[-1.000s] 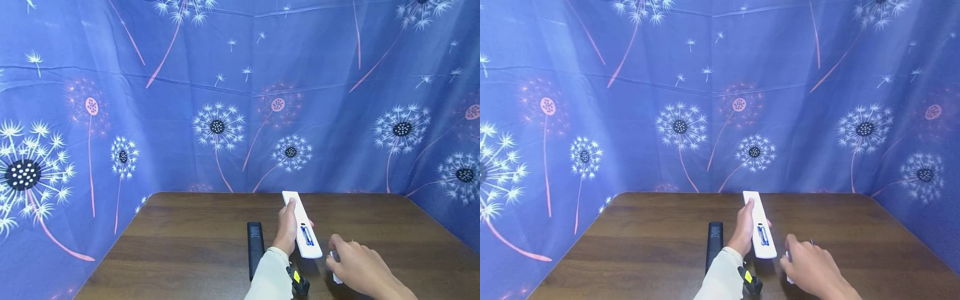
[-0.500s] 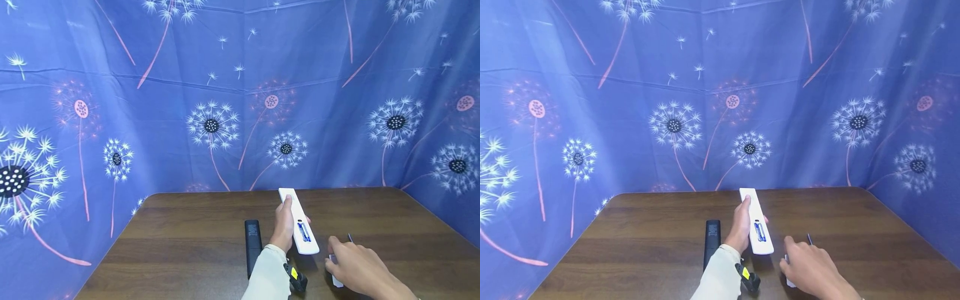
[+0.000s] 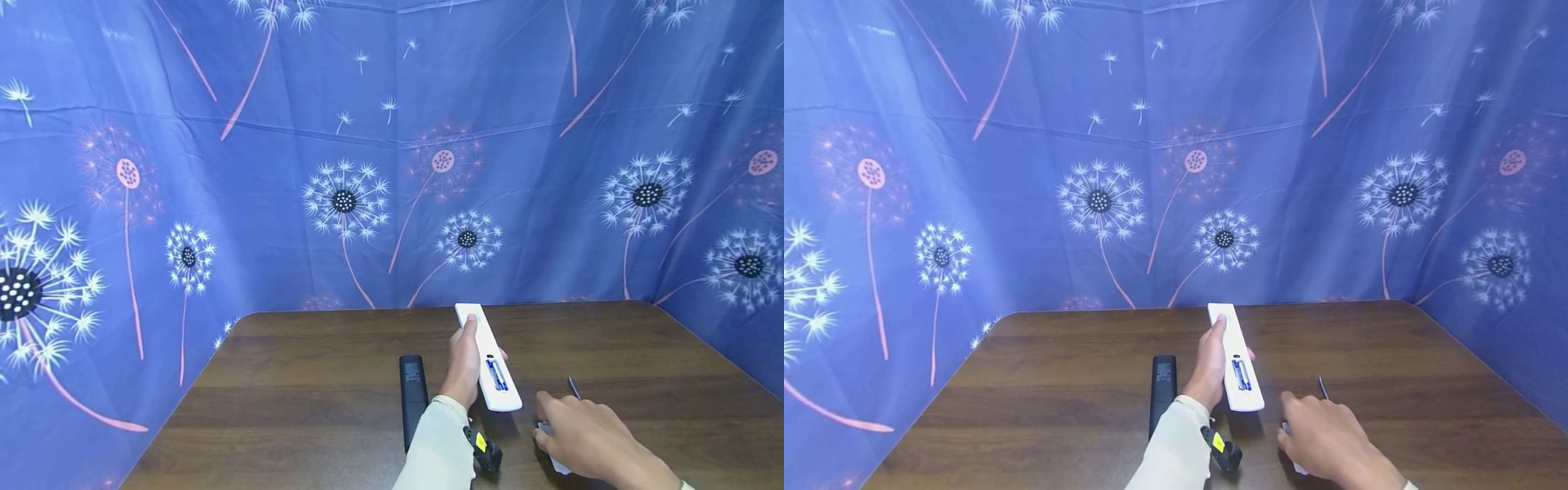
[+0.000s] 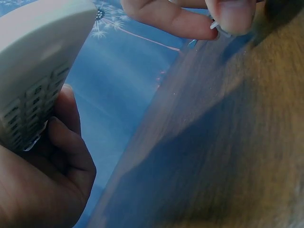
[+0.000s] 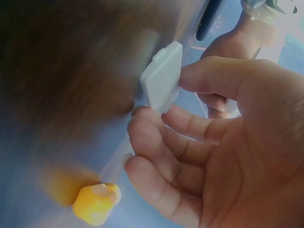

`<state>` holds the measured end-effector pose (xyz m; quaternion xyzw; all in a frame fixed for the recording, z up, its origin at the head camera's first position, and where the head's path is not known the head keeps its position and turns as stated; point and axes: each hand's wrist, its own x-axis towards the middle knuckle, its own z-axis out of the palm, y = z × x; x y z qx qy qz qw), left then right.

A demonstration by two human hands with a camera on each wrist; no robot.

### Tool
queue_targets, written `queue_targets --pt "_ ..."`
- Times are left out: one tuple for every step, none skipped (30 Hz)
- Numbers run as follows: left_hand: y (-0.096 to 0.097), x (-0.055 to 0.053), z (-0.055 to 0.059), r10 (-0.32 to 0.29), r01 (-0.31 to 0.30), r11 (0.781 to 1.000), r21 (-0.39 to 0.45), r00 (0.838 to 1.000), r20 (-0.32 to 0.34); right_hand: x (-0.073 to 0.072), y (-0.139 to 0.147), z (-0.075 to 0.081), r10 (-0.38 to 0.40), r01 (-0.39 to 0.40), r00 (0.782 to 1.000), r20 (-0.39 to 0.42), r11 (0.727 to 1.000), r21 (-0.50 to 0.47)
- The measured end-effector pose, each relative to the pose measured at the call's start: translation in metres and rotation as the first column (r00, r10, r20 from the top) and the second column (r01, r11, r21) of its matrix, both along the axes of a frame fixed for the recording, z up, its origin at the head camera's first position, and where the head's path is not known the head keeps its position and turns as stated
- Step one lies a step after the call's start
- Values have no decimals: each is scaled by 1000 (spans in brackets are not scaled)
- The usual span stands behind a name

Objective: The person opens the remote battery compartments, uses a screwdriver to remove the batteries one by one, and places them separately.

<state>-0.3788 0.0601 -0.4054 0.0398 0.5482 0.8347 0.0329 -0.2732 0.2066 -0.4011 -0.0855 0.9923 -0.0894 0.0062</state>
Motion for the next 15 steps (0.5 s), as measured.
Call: queue_targets --pt "0 0 0 4 -4 1000 1 1000 -2 -1 0 0 4 -4 1000 -1 1000 6" --pt "-1 0 1 3 -3 1000 -4 1000 -4 -2 0 0 11 -11 1000 0 1000 10" --pt "-1 0 1 1 -1 1000 -9 1000 -5 -2 0 1 11 -11 1000 1 1000 16" --pt "-1 0 1 -3 3 1000 -14 1000 -8 -2 1 1 16 -16 1000 -1 1000 23" --pt "0 1 1 -6 6 1000 -21 1000 -6 -2 2 0 21 -21 1000 -5 999 30" --pt "0 1 1 -9 9 1000 -28 1000 -7 -2 2 0 24 -24 1000 -9 999 37" --pt "1 1 0 -8 7 999 -32 1000 -7 -2 3 0 23 -23 1000 -6 999 40" --pt "1 2 0 -6 6 1000 -31 1000 -5 -1 3 1 21 -21 1000 -6 999 41" --pt "1 2 0 0 0 1000 -30 1000 -4 -1 4 0 20 -20 1000 -8 999 42" --pt "1 2 0 7 -7 1000 -29 1000 -3 -1 4 0 18 -18 1000 -10 999 37" --pt "1 2 0 16 -16 1000 -25 1000 0 -1 5 0 19 -19 1000 -13 999 37" --pt "1 2 0 23 -23 1000 -20 1000 2 -1 5 1 20 -20 1000 -16 999 36" --pt "1 2 0 28 -28 1000 -13 1000 5 0 6 0 26 -25 999 -21 999 39" --pt "0 2 0 28 -28 1000 -9 1000 6 0 6 0 28 -27 999 -25 999 39" --pt "-1 2 0 27 -27 1000 -10 1000 10 0 6 0 33 -32 999 -18 999 36"
